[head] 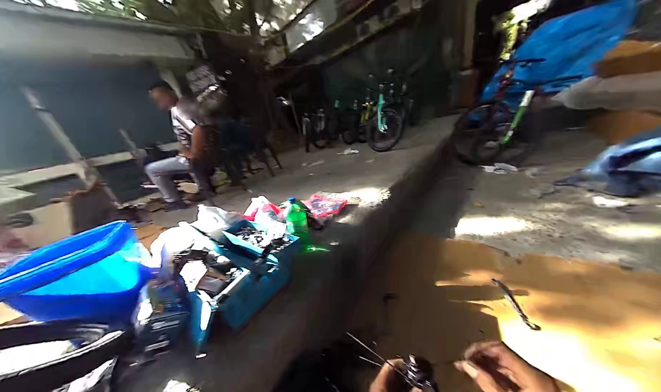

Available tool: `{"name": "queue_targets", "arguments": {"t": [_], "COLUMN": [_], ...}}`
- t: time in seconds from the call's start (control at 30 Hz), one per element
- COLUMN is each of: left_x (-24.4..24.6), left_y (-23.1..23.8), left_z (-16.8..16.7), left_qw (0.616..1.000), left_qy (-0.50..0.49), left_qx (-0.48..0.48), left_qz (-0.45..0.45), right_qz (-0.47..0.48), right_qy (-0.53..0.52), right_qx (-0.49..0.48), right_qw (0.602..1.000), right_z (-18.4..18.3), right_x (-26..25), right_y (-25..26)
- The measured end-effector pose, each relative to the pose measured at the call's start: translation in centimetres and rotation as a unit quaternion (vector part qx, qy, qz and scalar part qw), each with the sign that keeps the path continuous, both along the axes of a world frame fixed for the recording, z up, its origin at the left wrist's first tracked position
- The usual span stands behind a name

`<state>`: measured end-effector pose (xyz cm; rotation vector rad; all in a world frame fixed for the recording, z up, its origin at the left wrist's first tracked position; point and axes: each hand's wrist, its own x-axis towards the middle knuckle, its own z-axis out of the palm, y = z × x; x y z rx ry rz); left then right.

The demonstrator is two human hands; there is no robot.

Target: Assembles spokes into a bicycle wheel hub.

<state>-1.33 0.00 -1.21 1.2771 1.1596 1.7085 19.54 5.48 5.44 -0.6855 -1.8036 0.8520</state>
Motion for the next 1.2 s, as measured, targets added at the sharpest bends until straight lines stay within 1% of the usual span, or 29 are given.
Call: {"name": "queue_targets", "arguments": {"t": [0.07, 0.17, 0.33, 0.47, 0.57, 0.77, 0.87, 0.97, 1.07, 1.13, 1.17, 1.2], "left_x": [0.0, -0.3, -0.1, -0.3, -0.3, -0.3, -0.5, -0.4, -0.4, -0.4, -0.4, -0.5], "left_y": [-0.3, -0.2, -0.3, -0.1, 0.0, 0.1, 0.1, 0.1, 0.0, 0.0, 0.0, -0.1], "left_z": [0.1, 0.4, 1.2, 0.8, 0.6, 0.6, 0.3, 0.4, 0.5, 0.5, 0.5, 0.4], "left_qw": [1.0, 0.999, 0.999, 0.999, 0.999, 0.999, 0.999, 0.999, 0.999, 0.999, 0.999, 0.999], "left_qy": [-0.017, -0.018, -0.024, 0.0, -0.003, -0.008, -0.001, -0.004, -0.004, -0.003, -0.006, -0.01], "left_qx": [-0.012, -0.019, -0.027, -0.007, 0.002, 0.002, 0.001, -0.001, 0.004, 0.004, 0.002, 0.0], "left_qz": [-0.011, -0.025, -0.039, -0.05, -0.053, -0.051, -0.053, -0.054, -0.051, -0.048, -0.048, -0.046], "right_qz": [-0.029, -0.027, -0.016, -0.026, -0.036, -0.029, -0.026, -0.033, -0.08, -0.079, -0.07, -0.058], "right_qy": [0.032, 0.052, 0.02, -0.04, -0.059, -0.02, -0.022, -0.056, -0.172, -0.228, -0.213, -0.173], "right_qx": [0.002, 0.003, 0.02, 0.031, 0.03, 0.015, 0.01, 0.022, 0.073, 0.072, 0.06, 0.047], "right_qw": [0.999, 0.998, 0.999, 0.998, 0.997, 0.999, 0.999, 0.998, 0.979, 0.968, 0.973, 0.982], "right_z": [0.2, -0.6, -1.8, -2.2, -2.3, -2.3, -2.6, -2.8, -2.5, -1.9, -1.6, -1.4], "right_x": [-0.3, -1.1, -1.9, -1.9, -1.9, -2.0, -2.1, -2.2, -2.3, -1.5, -0.6, 0.7], "right_y": [-0.8, -0.8, -0.9, -0.9, -0.8, -0.7, -0.6, -0.7, -1.4, -1.5, -1.1, -0.5]}}
